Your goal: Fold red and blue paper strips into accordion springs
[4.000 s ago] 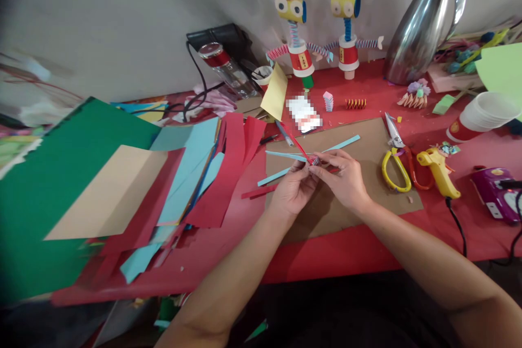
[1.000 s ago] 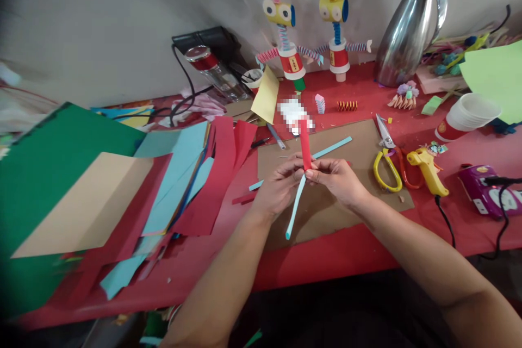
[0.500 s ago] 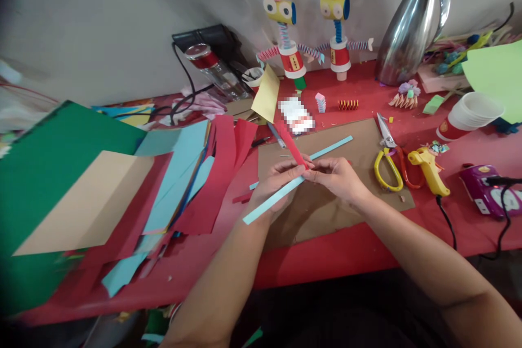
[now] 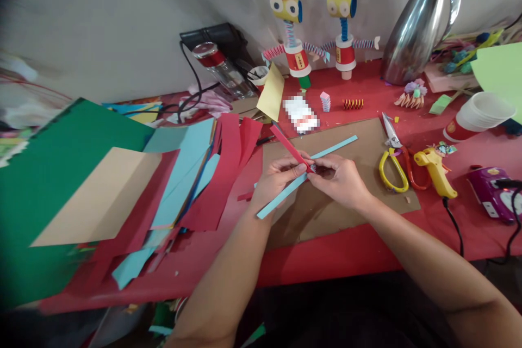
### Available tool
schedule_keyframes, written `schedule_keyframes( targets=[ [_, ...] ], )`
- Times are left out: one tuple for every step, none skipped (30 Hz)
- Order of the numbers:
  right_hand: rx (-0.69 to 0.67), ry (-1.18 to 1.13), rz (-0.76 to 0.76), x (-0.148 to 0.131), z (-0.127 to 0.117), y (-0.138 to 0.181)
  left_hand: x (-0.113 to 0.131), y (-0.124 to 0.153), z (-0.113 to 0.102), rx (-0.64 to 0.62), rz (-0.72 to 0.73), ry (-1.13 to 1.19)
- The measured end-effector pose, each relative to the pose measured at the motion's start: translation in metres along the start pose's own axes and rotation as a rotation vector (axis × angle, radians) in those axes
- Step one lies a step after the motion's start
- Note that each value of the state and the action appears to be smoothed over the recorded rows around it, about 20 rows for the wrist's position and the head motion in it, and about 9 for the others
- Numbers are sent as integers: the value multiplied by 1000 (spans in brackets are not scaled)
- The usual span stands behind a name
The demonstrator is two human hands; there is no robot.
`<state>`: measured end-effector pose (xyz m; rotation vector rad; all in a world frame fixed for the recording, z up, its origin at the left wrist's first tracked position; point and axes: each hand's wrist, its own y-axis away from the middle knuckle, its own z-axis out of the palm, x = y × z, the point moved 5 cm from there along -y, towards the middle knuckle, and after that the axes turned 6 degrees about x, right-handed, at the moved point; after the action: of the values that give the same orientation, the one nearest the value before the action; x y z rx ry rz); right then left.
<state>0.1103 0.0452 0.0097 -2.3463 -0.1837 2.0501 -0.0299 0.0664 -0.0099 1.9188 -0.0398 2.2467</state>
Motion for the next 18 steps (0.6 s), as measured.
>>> schedule_keyframes(
  targets=[
    [0,2,-6,-1,0,0,0,0,0,5,-5,7],
    [3,1,-10,-1,0,0,0,0,-1,10,-12,20],
    [8,-7,-12,-2,0,1,-1,0,-1,15,-23,38],
    [9,-17,-10,-2,0,1,-1,0,-1,19,-35,59],
    [8,-28,-6,-2,0,1,-1,0,-1,25,-47,80],
    [6,-37,-1,-2,0,2,0,1,0,29,-58,100],
    [8,-43,2,-3,0,2,1,1,1,34,-67,116],
    [13,-46,6,-3,0,2,2,1,1,35,-74,128],
    [21,-54,12,-3,0,3,3,2,3,36,-79,137],
    [29,-69,21,-3,-1,3,5,2,4,37,-83,146],
    [34,-95,36,-2,-1,2,6,2,5,40,-85,157],
    [33,-132,57,-1,-1,2,7,2,6,44,-88,169],
    [26,-175,84,0,-1,1,8,3,7,50,-88,184],
    [17,-217,113,0,-1,1,9,3,8,57,-89,200],
    [8,-254,143,1,0,0,9,3,8,65,-90,215],
    [3,-287,173,2,0,-1,9,3,9,73,-94,225],
    [2,-318,202,3,0,-1,9,4,9,79,-99,231],
    [6,-346,227,4,1,-1,8,4,10,82,-103,233]
  ],
)
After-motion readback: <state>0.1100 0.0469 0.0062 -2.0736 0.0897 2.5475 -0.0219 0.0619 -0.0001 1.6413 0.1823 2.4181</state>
